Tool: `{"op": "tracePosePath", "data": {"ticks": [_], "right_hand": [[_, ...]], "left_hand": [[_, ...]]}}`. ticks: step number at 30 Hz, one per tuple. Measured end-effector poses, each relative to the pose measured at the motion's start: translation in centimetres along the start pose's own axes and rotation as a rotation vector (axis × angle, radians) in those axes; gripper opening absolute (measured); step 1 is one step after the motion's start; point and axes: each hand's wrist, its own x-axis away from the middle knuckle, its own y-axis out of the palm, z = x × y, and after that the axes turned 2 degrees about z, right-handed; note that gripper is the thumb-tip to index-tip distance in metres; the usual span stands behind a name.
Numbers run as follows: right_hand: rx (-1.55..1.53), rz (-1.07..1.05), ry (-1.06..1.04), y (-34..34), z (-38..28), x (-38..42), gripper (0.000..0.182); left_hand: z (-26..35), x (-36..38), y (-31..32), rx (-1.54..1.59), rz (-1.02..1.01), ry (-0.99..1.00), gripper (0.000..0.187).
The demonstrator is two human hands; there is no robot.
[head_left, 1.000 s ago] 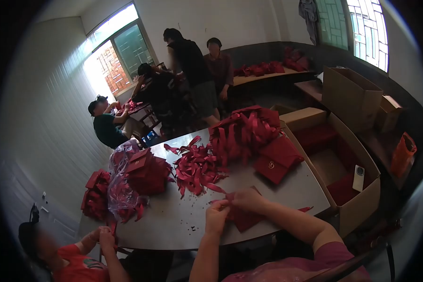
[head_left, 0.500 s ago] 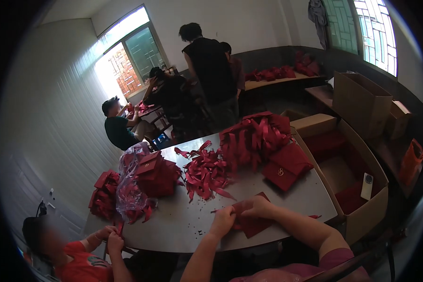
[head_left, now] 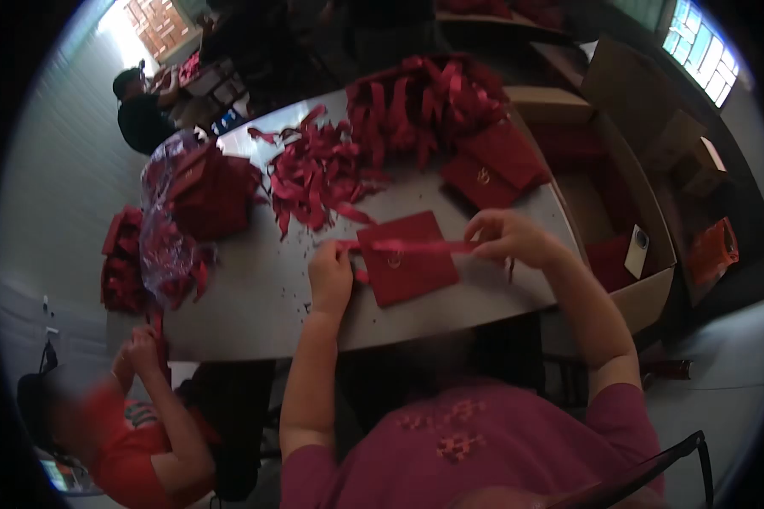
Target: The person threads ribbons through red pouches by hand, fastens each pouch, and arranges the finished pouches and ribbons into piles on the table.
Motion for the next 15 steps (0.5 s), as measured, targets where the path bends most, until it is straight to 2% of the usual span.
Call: {"op": "tracePosePath", "data": {"ticks": [4, 6, 7, 8, 10, 11, 13, 14, 15], "right_hand": [[-0.159, 0.063, -0.058, -2.6, 1.2, 2.1, 0.016], [-0.354, 0.165, -0.058, -3.5, 1.4, 2.7, 0.012], [-0.502, 0.132, -0.114, -4.4, 1.7, 2.7, 0.018], [-0.508, 0.126, -0.107, -4.5, 2.0, 2.4, 0.018], [-0.753, 0.151, -0.361, -3.8, 1.0, 1.9, 0.027], [-0.791, 0.188, -0.412, -3.2, 0.6, 1.4, 0.032], [-0.772, 0.189, -0.425, -2.7, 1.1, -0.7, 0.030], [-0.745, 0.193, -0.445, -2.1, 1.2, -1.7, 0.029], [-0.549, 0.318, -0.299, -0.8, 0.1, -2.0, 0.022]], "left_hand": [[-0.7, -0.3, 0.3, 0.056, 0.023, -0.077, 0.010], [-0.6, -0.5, 0.2, 0.033, 0.015, -0.111, 0.011], [-0.6, -0.6, 0.2, 0.028, 0.010, -0.118, 0.011], [-0.6, -0.6, 0.2, 0.026, 0.002, -0.120, 0.010], [-0.5, -0.6, 0.2, 0.015, -0.009, -0.129, 0.009], [-0.5, -0.7, 0.0, 0.039, -0.025, -0.131, 0.008], [0.2, -0.5, -0.3, 0.053, -0.046, -0.137, 0.008], [0.9, -0.5, -0.4, 0.153, 0.032, -0.175, 0.008], [1.5, -0.6, -0.8, 0.254, 0.110, -0.212, 0.009]]}}
